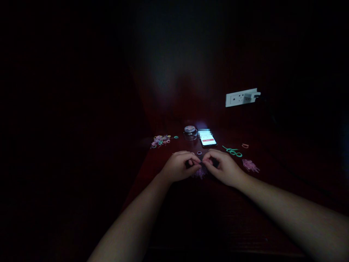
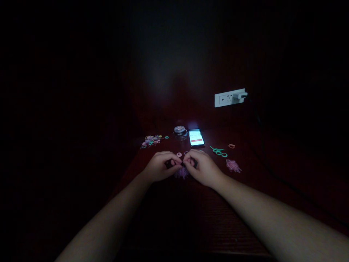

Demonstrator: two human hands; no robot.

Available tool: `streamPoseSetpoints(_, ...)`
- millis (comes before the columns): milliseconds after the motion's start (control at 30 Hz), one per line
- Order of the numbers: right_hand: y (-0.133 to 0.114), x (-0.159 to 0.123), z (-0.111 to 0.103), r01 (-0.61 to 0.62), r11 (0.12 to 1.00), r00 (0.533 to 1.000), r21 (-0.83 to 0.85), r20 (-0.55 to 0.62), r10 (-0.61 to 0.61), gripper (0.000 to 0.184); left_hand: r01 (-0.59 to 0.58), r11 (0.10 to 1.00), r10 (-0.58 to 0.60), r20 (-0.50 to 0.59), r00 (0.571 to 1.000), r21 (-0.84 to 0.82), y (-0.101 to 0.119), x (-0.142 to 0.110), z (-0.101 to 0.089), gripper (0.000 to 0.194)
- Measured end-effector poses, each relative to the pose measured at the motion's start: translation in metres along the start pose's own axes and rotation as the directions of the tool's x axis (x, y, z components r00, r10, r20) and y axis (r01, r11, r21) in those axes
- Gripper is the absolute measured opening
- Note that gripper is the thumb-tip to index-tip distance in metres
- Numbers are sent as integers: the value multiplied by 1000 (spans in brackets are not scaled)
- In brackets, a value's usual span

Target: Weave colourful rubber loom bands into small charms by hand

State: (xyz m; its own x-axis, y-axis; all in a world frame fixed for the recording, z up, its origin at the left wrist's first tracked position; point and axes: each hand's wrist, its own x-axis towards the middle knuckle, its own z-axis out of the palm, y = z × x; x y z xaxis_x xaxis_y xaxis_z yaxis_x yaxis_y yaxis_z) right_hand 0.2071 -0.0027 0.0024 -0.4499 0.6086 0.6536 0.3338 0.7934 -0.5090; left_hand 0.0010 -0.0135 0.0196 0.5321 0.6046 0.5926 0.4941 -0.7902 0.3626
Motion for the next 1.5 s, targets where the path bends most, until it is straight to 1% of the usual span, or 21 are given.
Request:
streamPoseSetpoints(133, -1, -1, 0, 1, 1000, 1000, -4, 2, -1, 10, 5, 1000, -5, 14, 1000, 21, 0, 1, -1, 8)
streamPoseSetpoints(333, -1, -1, 0, 0, 1000, 1000, 2, -8, 0, 10, 3, 1000, -3, -8, 1000, 24, 1, 1, -1, 7)
streamPoseSetpoints(467, -2, -2, -2, -1, 1000, 1000, 2, -22, 1, 8, 27, 999, -26, -25, 999, 19, 2, 1, -2, 8)
streamPoseSetpoints(600, -2, -2, -1, -22, 998, 999, 56, -25, 23, 2, 26, 999, -25, -28, 999, 21, 2, 1, -2, 10)
streamPoseSetpoints(700, -1, -2, 0, -26, 994, 1000, 107, 4, 26, 10, 16, 1000, -16, -16, 1000, 14, 3, 1, -2, 11)
streamPoseSetpoints(767, -1, -1, 0, -17, 996, 999, 86, 29, 15, 3, 12, 1000, -12, -8, 1000, 12, 4, 2, -3, 12)
streamPoseSetpoints(900, -2, -1, -1, -10, 1000, 999, 27, 35, 9, 9, 16, 1000, -16, 4, 1000, 17, 4, 2, -4, 11)
streamPoseSetpoints(1133, -1, -2, -1, -3, 1000, 1000, 26, 31, 2, 11, 31, 999, -31, -11, 999, 8, 1, 1, -3, 9)
streamPoseSetpoints(1300, 1, -2, 0, -30, 999, 999, 29, 36, 29, 12, 39, 999, -39, -21, 999, -14, 1, 0, -3, 9)
streamPoseSetpoints(1500, 4, -3, 0, -73, 995, 997, 61, -3, 73, 12, 64, 998, -64, -62, 996, 9, -2, -3, -2, 10)
